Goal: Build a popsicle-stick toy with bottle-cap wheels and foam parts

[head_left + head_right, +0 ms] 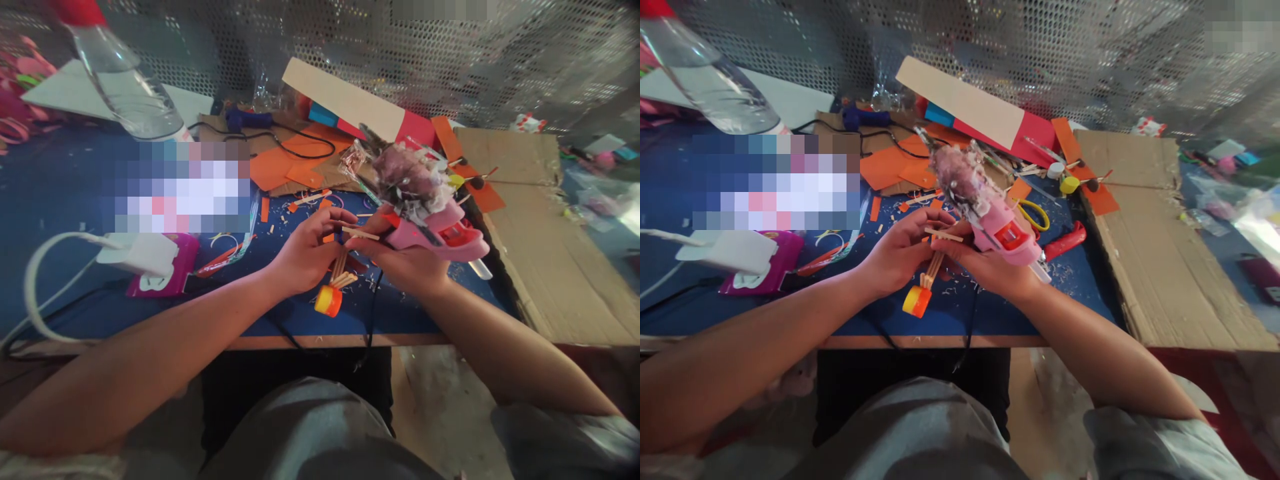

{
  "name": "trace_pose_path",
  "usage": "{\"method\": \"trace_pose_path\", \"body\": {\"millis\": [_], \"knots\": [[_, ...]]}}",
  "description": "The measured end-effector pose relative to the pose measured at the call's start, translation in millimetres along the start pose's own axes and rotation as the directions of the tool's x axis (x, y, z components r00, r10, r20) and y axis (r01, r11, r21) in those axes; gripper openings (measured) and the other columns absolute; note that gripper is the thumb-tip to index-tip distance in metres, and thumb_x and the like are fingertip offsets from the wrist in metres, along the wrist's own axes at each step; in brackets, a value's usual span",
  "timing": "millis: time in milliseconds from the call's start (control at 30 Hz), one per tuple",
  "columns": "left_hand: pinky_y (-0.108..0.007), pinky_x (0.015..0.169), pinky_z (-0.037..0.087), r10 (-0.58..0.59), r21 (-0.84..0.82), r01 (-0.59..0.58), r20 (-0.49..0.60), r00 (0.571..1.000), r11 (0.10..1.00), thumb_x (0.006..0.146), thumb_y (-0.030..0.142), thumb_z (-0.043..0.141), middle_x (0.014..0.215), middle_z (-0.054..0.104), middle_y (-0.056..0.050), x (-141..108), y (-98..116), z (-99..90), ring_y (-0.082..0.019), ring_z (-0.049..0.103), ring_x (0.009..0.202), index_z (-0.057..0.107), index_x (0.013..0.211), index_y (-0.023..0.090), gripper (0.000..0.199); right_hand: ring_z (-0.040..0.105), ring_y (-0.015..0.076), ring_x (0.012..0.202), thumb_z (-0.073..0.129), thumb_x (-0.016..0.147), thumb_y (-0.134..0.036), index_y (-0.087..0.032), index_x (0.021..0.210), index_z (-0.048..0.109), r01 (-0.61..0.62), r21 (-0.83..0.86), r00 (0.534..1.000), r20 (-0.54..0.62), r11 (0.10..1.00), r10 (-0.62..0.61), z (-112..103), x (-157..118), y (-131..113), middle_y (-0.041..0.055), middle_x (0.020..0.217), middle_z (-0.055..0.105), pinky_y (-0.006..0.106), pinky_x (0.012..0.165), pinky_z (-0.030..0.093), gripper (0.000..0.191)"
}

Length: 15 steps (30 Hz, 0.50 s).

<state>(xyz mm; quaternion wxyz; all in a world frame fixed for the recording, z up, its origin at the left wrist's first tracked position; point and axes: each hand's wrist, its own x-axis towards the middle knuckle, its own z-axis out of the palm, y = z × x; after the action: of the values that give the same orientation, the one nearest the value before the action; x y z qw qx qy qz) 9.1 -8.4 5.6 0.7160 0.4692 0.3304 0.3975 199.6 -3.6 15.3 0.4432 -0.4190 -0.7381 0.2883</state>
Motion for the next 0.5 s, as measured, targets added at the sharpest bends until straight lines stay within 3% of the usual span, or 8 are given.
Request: {"method": "trace_pose_path", "body": {"millis": [100, 167, 233, 333, 500], "knots": [[-0.032, 0.065, 0.065, 0.035, 0.075, -0.031, -0.064, 0.997, 0.997, 0.084, 0.025, 0.074, 0.123, 0.066, -0.006, 0, 0, -2.3, -0.015, 0.076, 0.072, 0.054, 0.12, 0.024, 0.041, 0.067, 0.0204, 0.072, 0.084, 0.091, -0.055, -0.029, 0.076, 0.08, 0.033, 0.031, 0.999, -0.011, 0.999, -0.033, -4, 4, -3, 0.0001, 0.073, 0.072, 0.042, 0.077, 0.06, 0.031], [-0.028, 0.062, 0.06, 0.179, 0.218, -0.144, -0.152, 0.972, 0.965, 0.081, 0.023, 0.077, 0.129, 0.063, -0.007, -1, -1, -4.3, -0.012, 0.07, 0.073, 0.055, 0.116, 0.025, 0.042, 0.068, 0.0212, 0.074, 0.085, 0.09, -0.054, -0.029, 0.075, 0.08, 0.045, 0.013, 0.998, -0.052, 0.999, -0.044, -6, 6, -3, 0.0001, 0.072, 0.073, 0.042, 0.077, 0.06, 0.03], [-0.025, 0.06, 0.052, 0.344, 0.404, -0.245, -0.193, 0.919, 0.881, 0.08, 0.024, 0.082, 0.118, 0.064, -0.004, -2, -2, -6.1, -0.01, 0.061, 0.071, 0.057, 0.107, 0.024, 0.037, 0.068, 0.0211, 0.075, 0.085, 0.09, -0.051, -0.029, 0.076, 0.08, 0.042, -0.019, 0.993, -0.107, 0.999, -0.044, -8, 6, -1, -0.0004, 0.072, 0.073, 0.042, 0.077, 0.061, 0.026], [-0.025, 0.059, 0.045, 0.469, 0.581, -0.324, -0.115, 0.875, 0.747, 0.085, 0.031, 0.085, 0.088, 0.063, -0.001, -3, -2, -7.5, -0.01, 0.054, 0.067, 0.064, 0.09, 0.021, 0.024, 0.071, 0.0223, 0.08, 0.086, 0.09, -0.047, -0.03, 0.081, 0.082, 0.031, -0.036, 0.988, -0.147, 0.999, -0.036, -8, 4, 4, -0.0001, 0.078, 0.076, 0.042, 0.081, 0.062, 0.019], [-0.026, 0.056, 0.041, 0.505, 0.663, -0.349, -0.05, 0.862, 0.662, 0.084, 0.036, 0.088, 0.073, 0.065, 0.0, -3, 2, -8.3, -0.01, 0.053, 0.061, 0.079, 0.084, 0.018, 0.02, 0.073, 0.0222, 0.083, 0.089, 0.088, -0.048, -0.03, 0.084, 0.083, 0.034, -0.092, 0.975, -0.214, 0.995, -0.054, -5, 0, 12, -0.0008, 0.079, 0.076, 0.045, 0.09, 0.062, 0.019]]}}
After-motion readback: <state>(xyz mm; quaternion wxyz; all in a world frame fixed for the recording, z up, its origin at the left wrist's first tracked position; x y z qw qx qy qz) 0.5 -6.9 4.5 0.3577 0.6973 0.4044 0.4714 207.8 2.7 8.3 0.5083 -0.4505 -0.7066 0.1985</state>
